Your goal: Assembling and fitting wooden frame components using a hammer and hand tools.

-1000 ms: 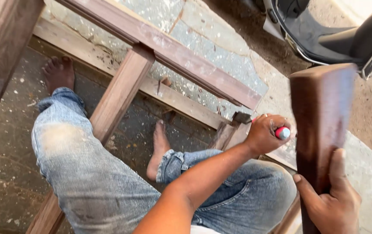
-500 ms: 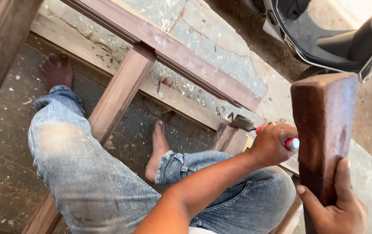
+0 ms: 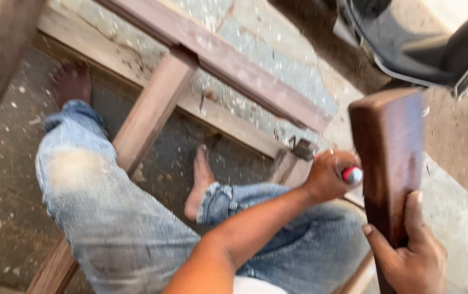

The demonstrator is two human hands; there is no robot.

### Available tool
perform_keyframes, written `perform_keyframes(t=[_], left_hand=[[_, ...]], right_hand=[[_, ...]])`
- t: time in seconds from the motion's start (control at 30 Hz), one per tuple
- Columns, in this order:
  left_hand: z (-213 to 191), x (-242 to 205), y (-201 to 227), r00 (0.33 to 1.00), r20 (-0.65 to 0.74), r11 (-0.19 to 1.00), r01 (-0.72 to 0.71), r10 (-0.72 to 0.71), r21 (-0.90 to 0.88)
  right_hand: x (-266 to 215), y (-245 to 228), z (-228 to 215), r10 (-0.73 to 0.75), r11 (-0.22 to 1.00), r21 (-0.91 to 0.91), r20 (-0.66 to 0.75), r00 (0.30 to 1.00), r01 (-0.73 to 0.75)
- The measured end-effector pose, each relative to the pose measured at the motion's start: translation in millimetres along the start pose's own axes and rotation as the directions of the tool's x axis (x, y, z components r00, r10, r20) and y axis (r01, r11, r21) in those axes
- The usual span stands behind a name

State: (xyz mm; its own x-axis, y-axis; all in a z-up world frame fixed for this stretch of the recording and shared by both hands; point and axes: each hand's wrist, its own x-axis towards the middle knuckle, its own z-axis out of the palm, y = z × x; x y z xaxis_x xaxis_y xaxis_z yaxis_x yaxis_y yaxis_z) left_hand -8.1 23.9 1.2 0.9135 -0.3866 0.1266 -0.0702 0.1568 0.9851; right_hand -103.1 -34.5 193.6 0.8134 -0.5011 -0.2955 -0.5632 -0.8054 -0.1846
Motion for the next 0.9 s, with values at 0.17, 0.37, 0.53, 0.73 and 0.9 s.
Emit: perform_keyframes(t=[0.17, 0.37, 0.53, 0.73, 0.9], left_hand=[[8.2, -5.0, -13.9, 0.981, 0.057, 0.981, 0.181, -0.186, 0.073], [6.2, -8.4, -8.4, 0.995, 0.041, 0.991, 0.097, -0.093, -0.089], [11.4, -12.1, -27.1, 0.998, 0.020, 0.996, 0.062, -0.060, -0.065], [4.4, 0.9, -30.9, 0.999, 0.039, 0.999, 0.038, -0.037, -0.039], [-44.0, 34.0, 42.6, 0.983, 0.148, 0.976, 0.137, -0.112, -0.172]], right_hand=[[12.2, -10.9, 10.4, 0.015, 0.997, -0.071, -0.024, 1.000, -0.017], [-3.5, 2.3, 11.7, -0.112, 0.990, 0.079, -0.102, 0.988, 0.120], [-1.5, 12.6, 19.1, -0.105, 0.993, 0.055, -0.057, 0.993, 0.108], [8.0, -0.4, 12.8, 0.082, 0.994, 0.068, 0.025, 0.996, -0.083], [-19.5, 40.8, 7.7, 0.164, 0.759, 0.641, -0.026, 0.986, -0.110]])
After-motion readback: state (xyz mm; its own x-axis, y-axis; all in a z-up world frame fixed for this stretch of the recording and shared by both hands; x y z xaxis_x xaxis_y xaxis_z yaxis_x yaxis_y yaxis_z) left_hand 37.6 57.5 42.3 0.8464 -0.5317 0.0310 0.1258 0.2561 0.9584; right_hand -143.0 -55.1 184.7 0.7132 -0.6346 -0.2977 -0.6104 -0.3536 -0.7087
